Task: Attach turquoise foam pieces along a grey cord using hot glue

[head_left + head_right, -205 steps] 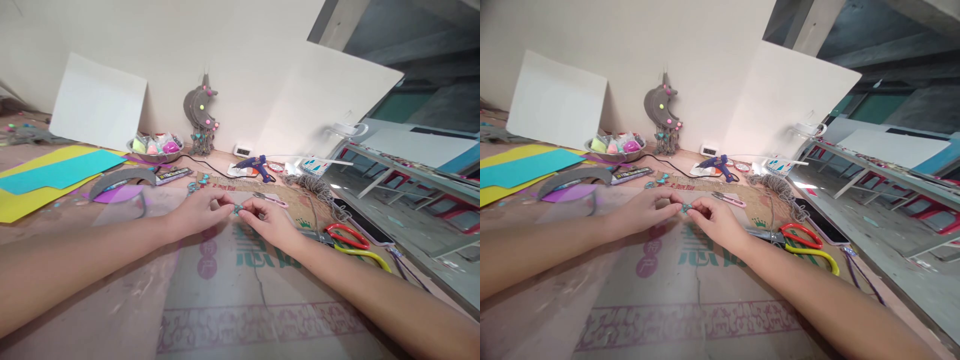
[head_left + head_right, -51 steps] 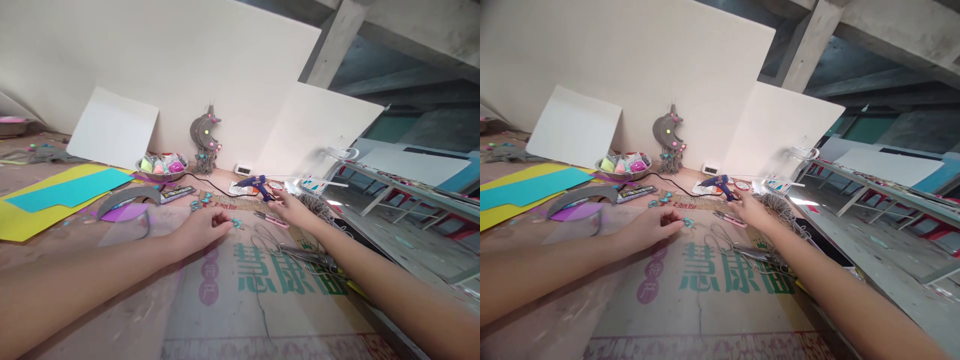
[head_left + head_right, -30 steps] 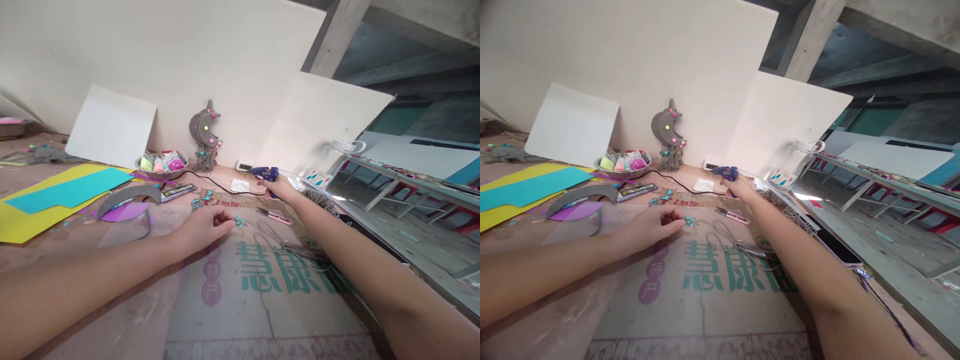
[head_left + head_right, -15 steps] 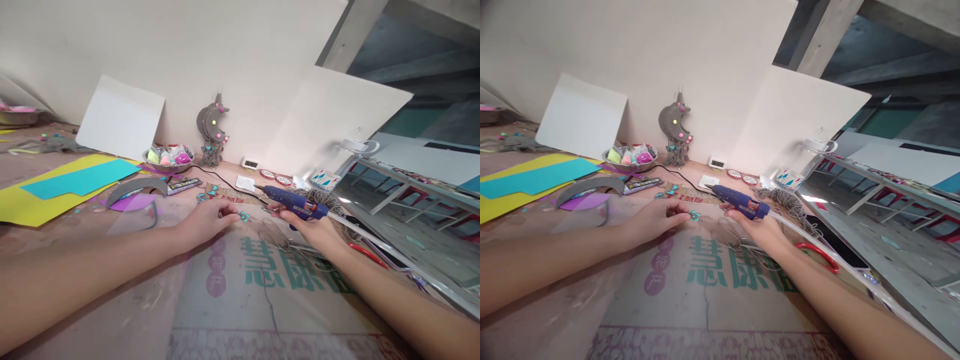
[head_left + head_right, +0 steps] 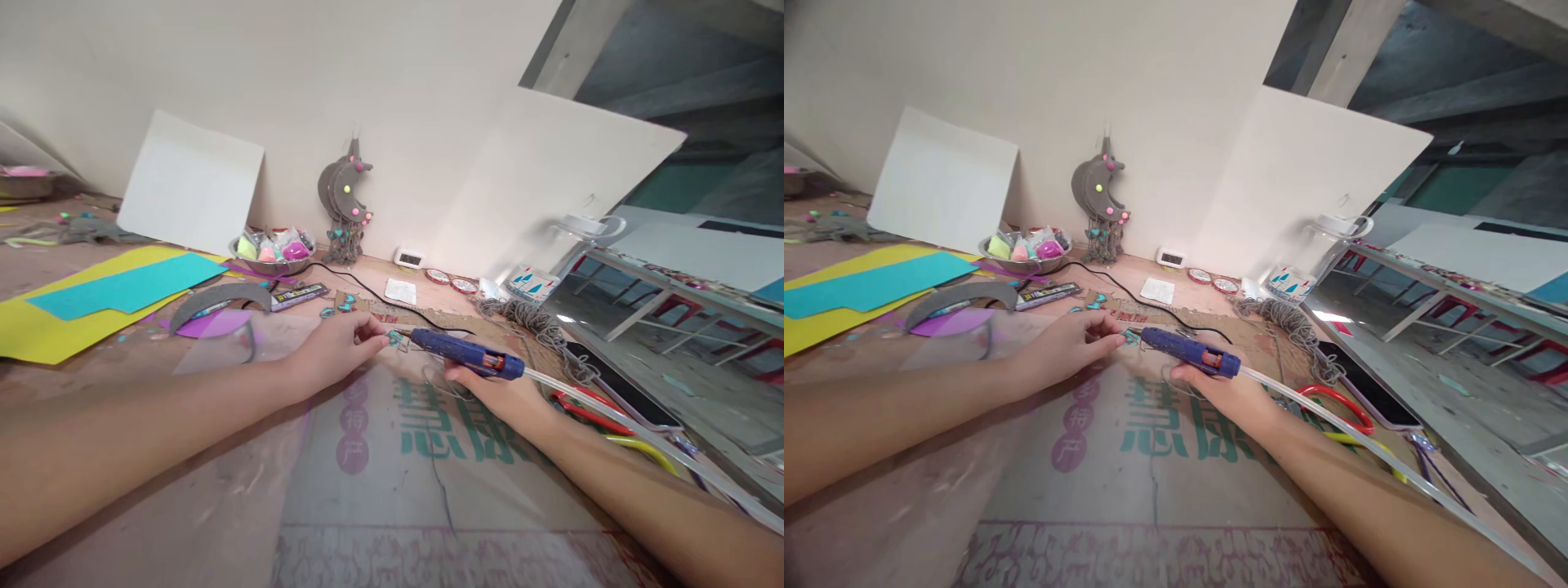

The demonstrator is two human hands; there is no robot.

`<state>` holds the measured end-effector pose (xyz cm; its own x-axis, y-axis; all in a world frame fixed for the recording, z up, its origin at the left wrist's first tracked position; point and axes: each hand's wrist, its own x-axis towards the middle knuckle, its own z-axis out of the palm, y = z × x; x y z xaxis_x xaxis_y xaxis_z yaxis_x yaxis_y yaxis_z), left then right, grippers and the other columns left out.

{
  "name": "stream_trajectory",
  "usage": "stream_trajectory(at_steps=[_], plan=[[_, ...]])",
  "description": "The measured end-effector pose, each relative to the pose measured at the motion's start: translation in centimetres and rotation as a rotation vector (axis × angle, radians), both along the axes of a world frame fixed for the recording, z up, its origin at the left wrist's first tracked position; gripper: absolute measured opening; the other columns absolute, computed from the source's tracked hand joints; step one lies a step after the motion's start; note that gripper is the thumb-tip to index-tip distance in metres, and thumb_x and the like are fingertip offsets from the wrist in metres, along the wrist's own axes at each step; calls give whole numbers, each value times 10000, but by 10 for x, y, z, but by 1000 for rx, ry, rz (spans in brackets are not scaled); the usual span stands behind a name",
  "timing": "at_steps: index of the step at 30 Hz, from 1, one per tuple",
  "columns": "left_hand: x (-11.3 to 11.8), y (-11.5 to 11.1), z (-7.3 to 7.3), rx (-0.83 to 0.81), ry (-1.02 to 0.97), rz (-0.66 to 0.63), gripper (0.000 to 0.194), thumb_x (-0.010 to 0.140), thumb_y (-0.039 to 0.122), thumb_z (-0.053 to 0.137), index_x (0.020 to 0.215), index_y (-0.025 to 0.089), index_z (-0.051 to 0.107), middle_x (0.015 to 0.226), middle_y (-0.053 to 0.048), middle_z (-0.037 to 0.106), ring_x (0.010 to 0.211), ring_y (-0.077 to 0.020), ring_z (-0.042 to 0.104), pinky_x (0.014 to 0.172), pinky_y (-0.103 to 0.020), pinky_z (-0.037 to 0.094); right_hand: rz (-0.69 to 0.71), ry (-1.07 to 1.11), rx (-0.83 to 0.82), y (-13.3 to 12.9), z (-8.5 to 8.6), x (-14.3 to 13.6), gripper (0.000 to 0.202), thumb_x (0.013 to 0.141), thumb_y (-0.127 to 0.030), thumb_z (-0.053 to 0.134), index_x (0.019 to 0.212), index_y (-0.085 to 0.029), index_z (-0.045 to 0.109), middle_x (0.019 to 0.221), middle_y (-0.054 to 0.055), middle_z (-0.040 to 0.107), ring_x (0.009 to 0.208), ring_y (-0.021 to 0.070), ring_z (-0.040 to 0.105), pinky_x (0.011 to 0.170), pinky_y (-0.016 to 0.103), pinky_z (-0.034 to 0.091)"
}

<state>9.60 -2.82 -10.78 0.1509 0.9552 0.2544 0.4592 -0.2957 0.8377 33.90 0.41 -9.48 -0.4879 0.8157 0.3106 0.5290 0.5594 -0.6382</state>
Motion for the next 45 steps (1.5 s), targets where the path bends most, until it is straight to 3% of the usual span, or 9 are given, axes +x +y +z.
stream_trajectory(at_steps=[7, 14, 20, 26, 30, 38, 45], plan=[[0, -1, 1, -4, -19, 1, 184, 799, 345, 517, 789, 170, 573, 685, 17, 595, 571, -107, 511, 500, -211, 359, -19, -76, 12, 0, 0, -2, 251, 746, -442, 605, 706, -204, 537, 668, 6, 587, 631, 168, 566, 571, 286, 477], [0, -1, 0, 1, -10, 2, 170, 797, 331, 515, 792, 173, 575, 693, 11, 598, 581, -114, 516, 508, -215, 364, -68, -87, 7, 0, 1, -4, 271, 724, -467, 616, 736, -203, 553, 709, 22, 608, 692, 199, 595, 633, 329, 497], [0, -1, 1, 9, -4, 10, 164, 800, 321, 512, 791, 170, 576, 703, 14, 603, 592, -112, 523, 517, -212, 365, -62, -94, -11, -1, 0, -3, 265, 738, -457, 609, 774, -195, 590, 834, 48, 652, 784, 213, 616, 681, 329, 512], [0, -1, 1, 2, 1, 4, 178, 808, 338, 507, 796, 174, 576, 706, 17, 598, 601, -115, 526, 525, -213, 364, -28, -92, -8, 1, -4, -1, 220, 772, -424, 596, 771, -205, 598, 819, 36, 663, 887, 219, 617, 793, 330, 502], [0, -1, 0, -3, 4, 9, 174, 808, 340, 510, 802, 177, 572, 706, 23, 595, 595, -109, 517, 525, -212, 359, -33, -96, -10, 2, -5, 0, 211, 770, -425, 598, 759, -214, 595, 753, 23, 656, 820, 216, 627, 819, 351, 488], [1, -2, 1, 4, 7, 13, 161, 804, 326, 516, 784, 176, 573, 701, 28, 595, 606, -107, 522, 537, -210, 367, -43, -111, 17, 2, -5, 0, 220, 763, -433, 595, 728, -216, 591, 725, 15, 641, 667, 182, 607, 690, 314, 495], [1, 0, 0, 7, 5, 12, 157, 805, 321, 515, 786, 177, 575, 697, 31, 596, 599, -104, 527, 530, -208, 369, -55, -112, 28, 3, -4, 0, 222, 753, -434, 604, 711, -217, 578, 694, 9, 627, 730, 197, 619, 829, 344, 480]])
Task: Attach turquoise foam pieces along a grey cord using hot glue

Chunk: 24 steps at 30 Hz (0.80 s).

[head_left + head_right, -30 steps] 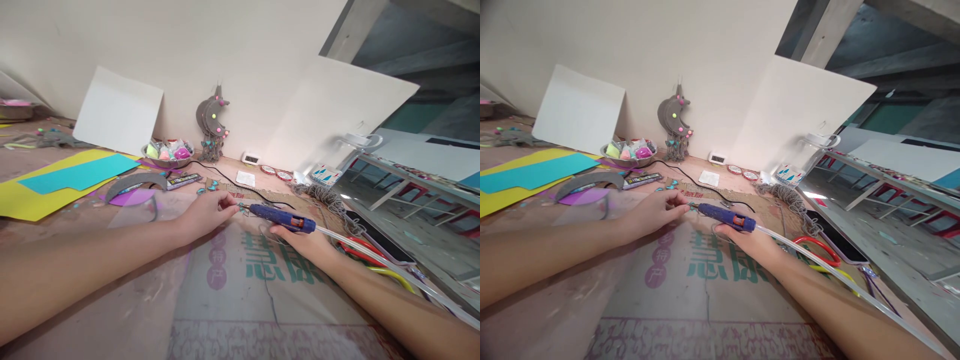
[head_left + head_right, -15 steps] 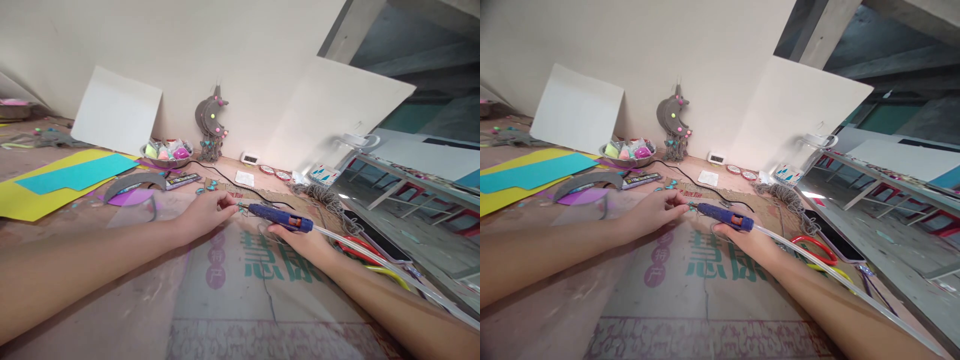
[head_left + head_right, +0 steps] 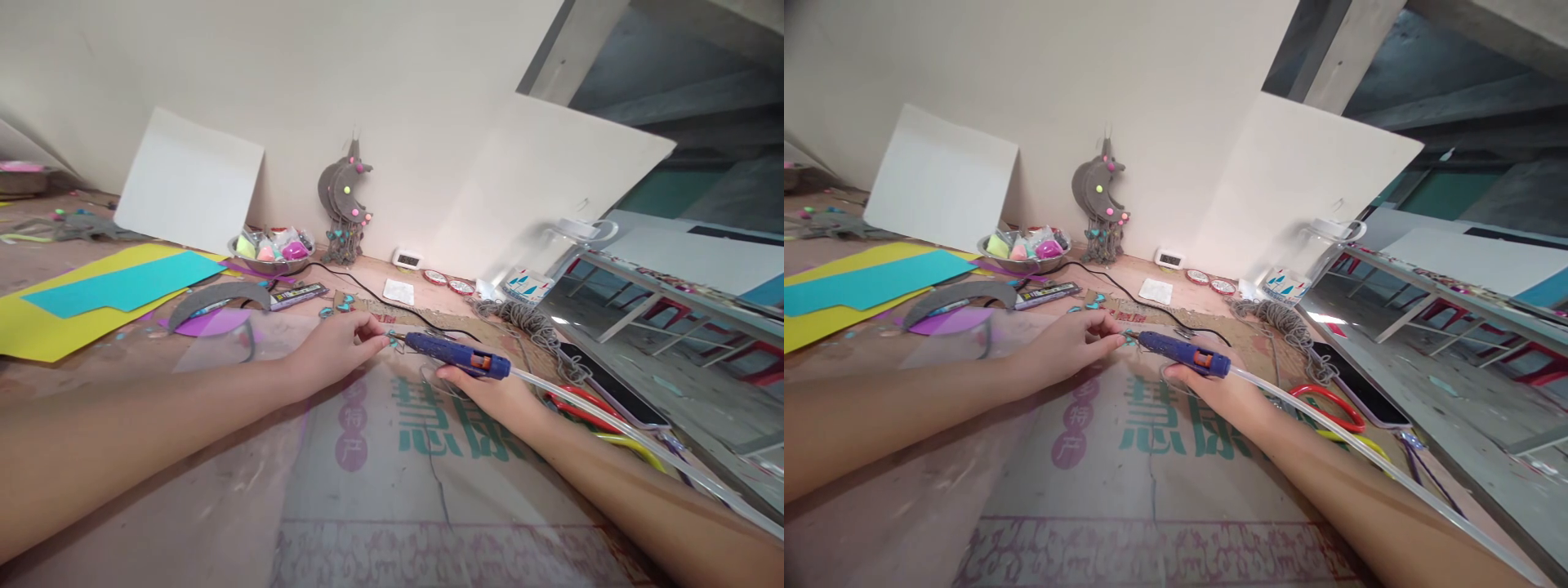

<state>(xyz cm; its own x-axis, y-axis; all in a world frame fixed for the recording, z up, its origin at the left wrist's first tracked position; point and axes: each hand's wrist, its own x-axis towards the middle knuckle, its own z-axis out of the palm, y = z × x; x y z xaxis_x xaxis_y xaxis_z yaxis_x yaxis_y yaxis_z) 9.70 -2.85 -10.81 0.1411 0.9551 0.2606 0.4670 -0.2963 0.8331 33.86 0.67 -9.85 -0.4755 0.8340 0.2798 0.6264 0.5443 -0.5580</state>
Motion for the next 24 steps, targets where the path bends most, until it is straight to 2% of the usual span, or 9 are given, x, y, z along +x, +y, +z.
stream_trajectory(at_steps=[10, 24], plan=[[-1, 0, -2, 17, 11, 2, 153, 803, 319, 517, 786, 181, 582, 695, 29, 601, 606, -107, 534, 534, -210, 374, -5, 0, -6, -1, 0, -1, 226, 750, -434, 606, 718, -211, 587, 760, 28, 654, 855, 223, 622, 843, 355, 483], [0, 0, -1, 22, 21, -6, 143, 796, 302, 516, 769, 174, 575, 687, 25, 600, 601, -110, 538, 527, -211, 378, -34, -21, 39, 0, -2, 2, 230, 761, -429, 603, 792, -202, 626, 797, 26, 667, 895, 222, 617, 848, 348, 483]])
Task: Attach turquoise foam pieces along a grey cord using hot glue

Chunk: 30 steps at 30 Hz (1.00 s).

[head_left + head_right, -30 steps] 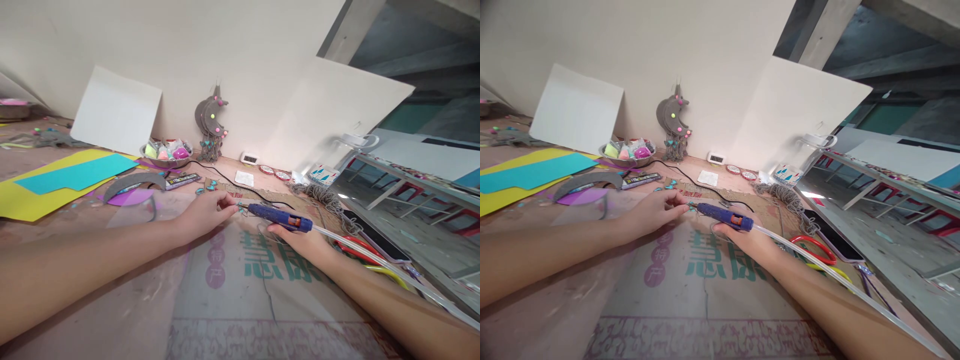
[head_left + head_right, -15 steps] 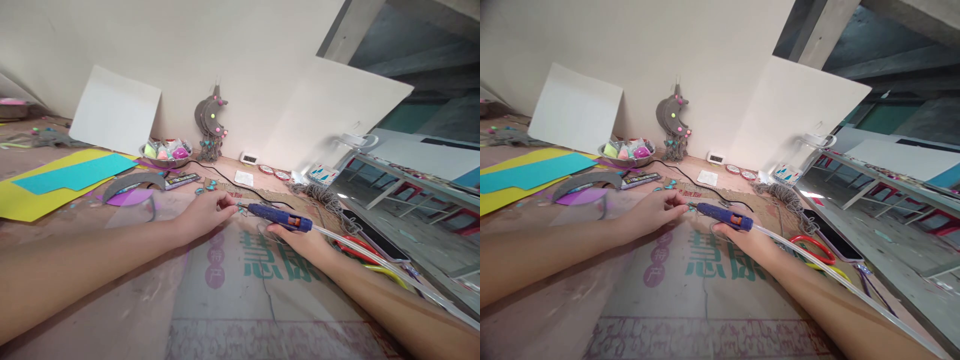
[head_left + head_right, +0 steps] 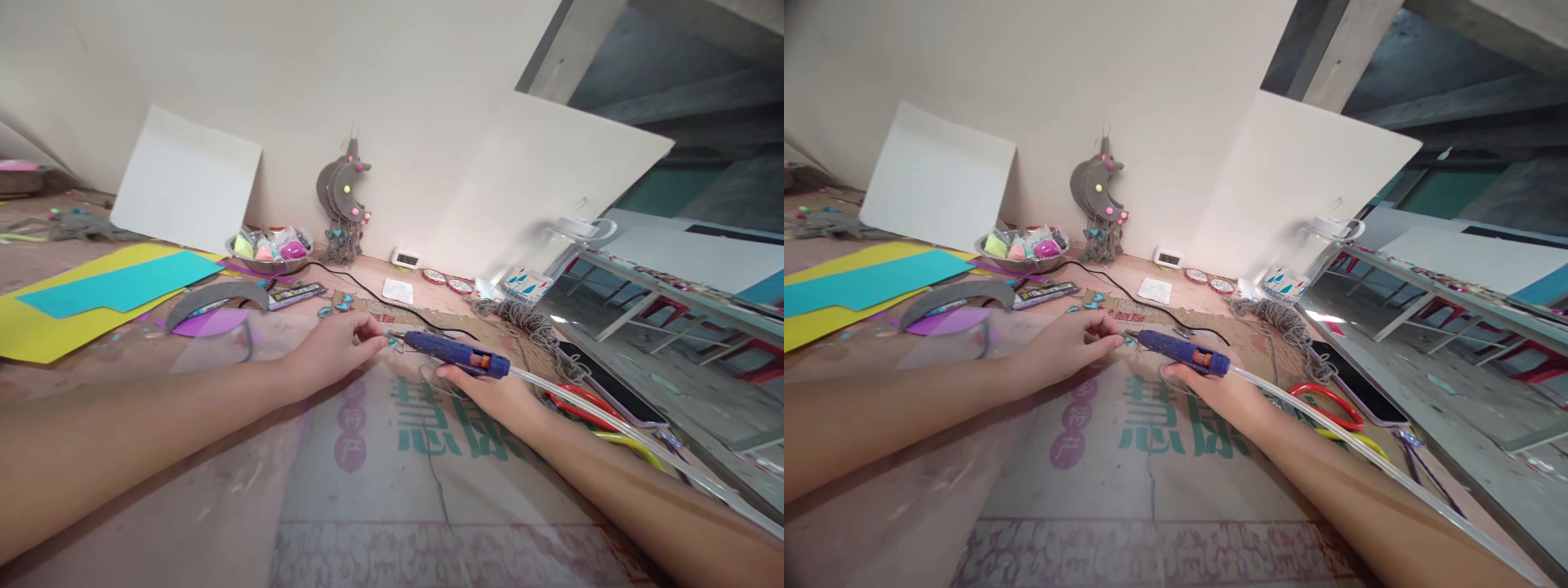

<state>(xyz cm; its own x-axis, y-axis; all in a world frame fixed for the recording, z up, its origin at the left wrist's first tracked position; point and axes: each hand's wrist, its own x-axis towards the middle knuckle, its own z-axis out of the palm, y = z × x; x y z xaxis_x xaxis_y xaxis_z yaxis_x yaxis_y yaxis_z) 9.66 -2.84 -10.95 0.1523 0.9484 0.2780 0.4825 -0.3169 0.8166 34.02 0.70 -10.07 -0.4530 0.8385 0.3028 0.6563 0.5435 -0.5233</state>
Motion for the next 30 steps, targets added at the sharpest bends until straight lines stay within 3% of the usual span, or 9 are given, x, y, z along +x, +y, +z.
stream_trajectory(at_steps=[19, 30], plan=[[1, 0, 2, -12, 3, 7, 144, 799, 306, 517, 772, 177, 575, 674, 23, 603, 590, -114, 544, 511, -208, 369, -25, -10, -3, -1, -1, 0, 226, 766, -420, 603, 829, -209, 647, 858, 24, 685, 893, 220, 631, 801, 333, 508], [0, 0, 1, -8, -6, 2, 163, 809, 326, 506, 800, 182, 581, 687, 15, 604, 585, -115, 532, 512, -213, 368, -45, 6, -22, -1, -1, 1, 279, 760, -421, 607, 944, -215, 644, 872, 27, 692, 831, 217, 645, 728, 330, 528]])
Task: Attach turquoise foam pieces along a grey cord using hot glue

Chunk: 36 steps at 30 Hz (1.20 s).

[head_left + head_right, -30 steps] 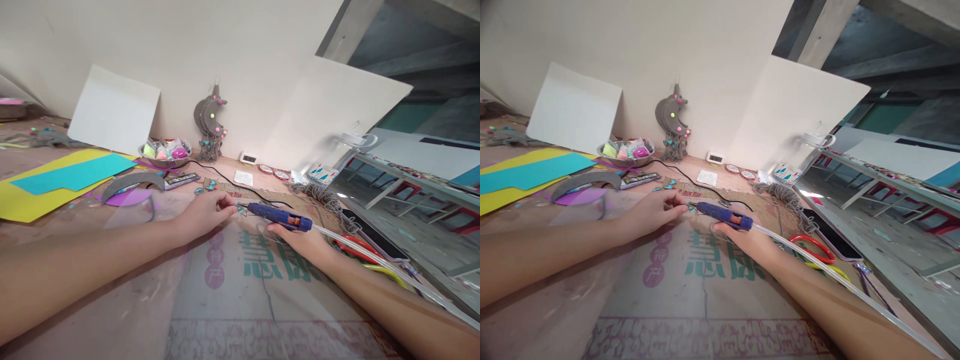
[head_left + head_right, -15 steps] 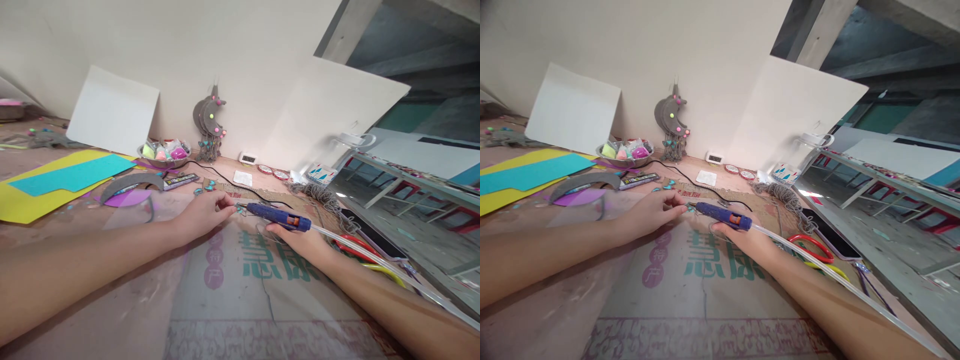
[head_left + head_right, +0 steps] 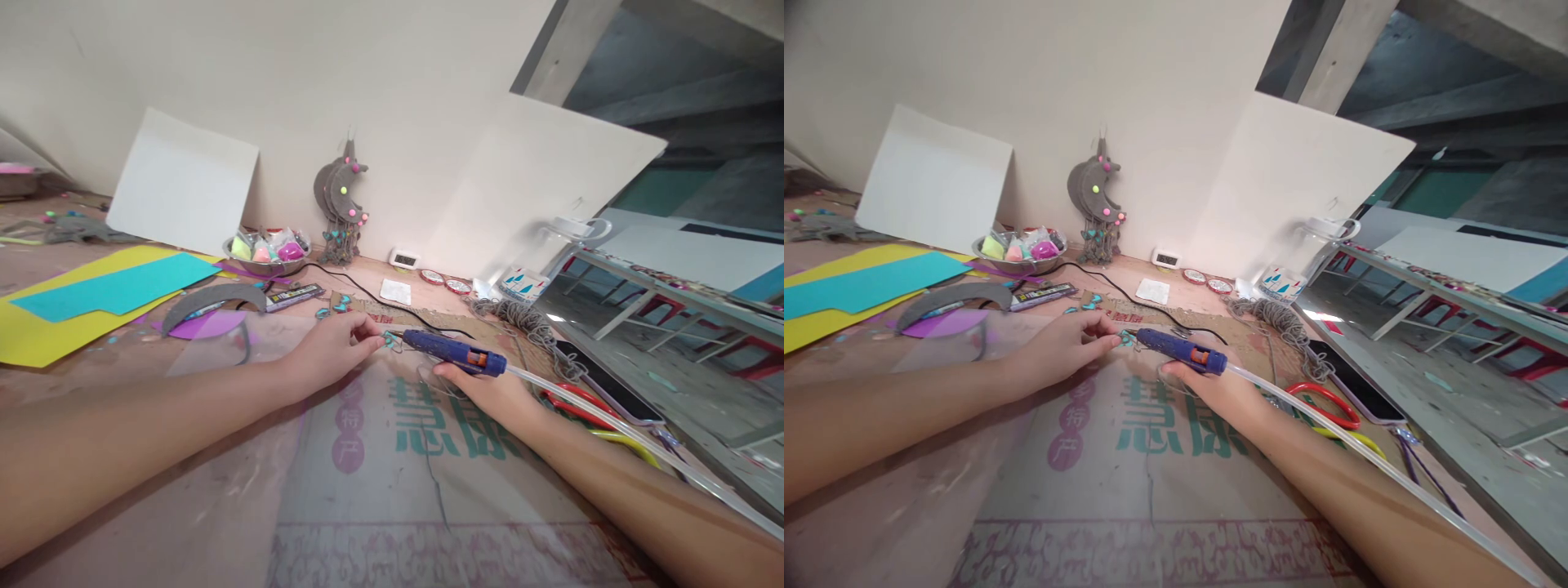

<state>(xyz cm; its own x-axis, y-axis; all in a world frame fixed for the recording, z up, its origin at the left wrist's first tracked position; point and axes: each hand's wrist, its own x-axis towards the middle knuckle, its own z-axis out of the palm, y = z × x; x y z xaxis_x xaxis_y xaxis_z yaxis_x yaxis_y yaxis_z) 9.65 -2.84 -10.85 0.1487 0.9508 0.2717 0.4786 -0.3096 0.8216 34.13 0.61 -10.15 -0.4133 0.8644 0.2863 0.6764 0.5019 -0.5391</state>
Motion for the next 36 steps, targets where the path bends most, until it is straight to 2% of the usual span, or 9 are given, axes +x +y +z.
stream_trajectory(at_steps=[21, 36], plan=[[-1, -1, 1, 7, -24, 7, 170, 815, 328, 505, 781, 177, 575, 651, 26, 580, 550, -105, 507, 514, -216, 368, 19, 42, 7, -1, 2, -3, 232, 750, -394, 619, 893, -214, 650, 844, 22, 706, 818, 213, 651, 735, 317, 534], [-1, 0, 2, 9, -21, 24, 178, 819, 341, 508, 780, 179, 571, 674, 25, 587, 573, -103, 507, 515, -210, 361, -15, 17, 25, 0, 1, -2, 233, 747, -417, 621, 867, -220, 654, 841, 19, 707, 798, 214, 659, 710, 313, 534]])
